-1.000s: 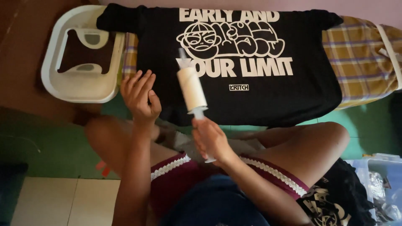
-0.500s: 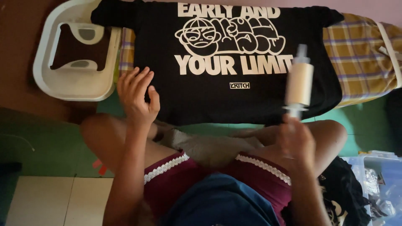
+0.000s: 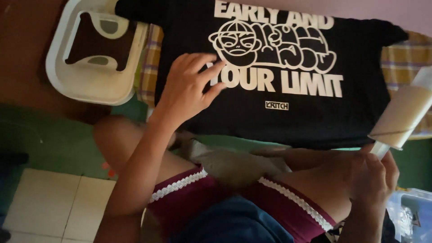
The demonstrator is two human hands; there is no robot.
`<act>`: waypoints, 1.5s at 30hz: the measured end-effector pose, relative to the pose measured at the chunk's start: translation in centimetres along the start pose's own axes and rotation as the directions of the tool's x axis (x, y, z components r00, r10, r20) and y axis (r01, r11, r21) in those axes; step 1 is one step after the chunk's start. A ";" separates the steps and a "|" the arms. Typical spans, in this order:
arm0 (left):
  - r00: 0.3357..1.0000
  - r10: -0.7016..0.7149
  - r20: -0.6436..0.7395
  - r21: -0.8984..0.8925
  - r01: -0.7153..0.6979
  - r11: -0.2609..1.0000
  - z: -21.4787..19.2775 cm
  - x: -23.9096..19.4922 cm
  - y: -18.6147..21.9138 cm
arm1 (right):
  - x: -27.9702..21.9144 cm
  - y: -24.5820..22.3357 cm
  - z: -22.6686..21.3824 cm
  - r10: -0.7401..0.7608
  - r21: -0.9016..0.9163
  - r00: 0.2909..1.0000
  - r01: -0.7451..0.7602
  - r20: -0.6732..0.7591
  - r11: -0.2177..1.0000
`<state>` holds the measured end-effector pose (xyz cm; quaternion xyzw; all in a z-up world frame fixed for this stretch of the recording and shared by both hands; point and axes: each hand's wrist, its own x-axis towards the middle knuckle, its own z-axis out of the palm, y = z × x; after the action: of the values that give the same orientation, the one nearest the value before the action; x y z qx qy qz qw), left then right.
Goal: Using a lint roller to remove lint and dust from a black t-shirt on an ironing board.
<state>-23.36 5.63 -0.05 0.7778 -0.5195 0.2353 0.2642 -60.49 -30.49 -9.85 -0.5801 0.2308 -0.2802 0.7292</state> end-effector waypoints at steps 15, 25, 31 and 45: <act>0.979 -0.112 0.171 -0.112 0.132 0.985 0.3 0.1 -0.1 | 2.4 -5.2 14.4 -0.084 -0.525 0.993 0.030 -0.080 0.851; 0.959 -0.099 0.267 0.023 0.096 0.995 0.4 0.3 -0.1 | 4.2 -2.1 13.4 -0.114 -0.274 0.991 0.131 0.077 0.953; 0.998 -0.050 -0.034 -0.345 0.035 0.938 -0.8 -0.1 0.2 | 4.6 -2.2 13.1 -0.132 -0.305 0.985 0.160 0.111 0.939; 0.978 0.061 0.199 0.022 -0.067 0.998 -0.8 -3.5 4.2 | 4.0 -3.5 15.4 -0.071 -0.372 0.988 0.118 0.138 0.921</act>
<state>-28.56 7.21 -1.01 0.7839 -0.5645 0.1724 0.1925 -47.82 -22.77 -3.07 -0.7365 0.2071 -0.2292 0.6018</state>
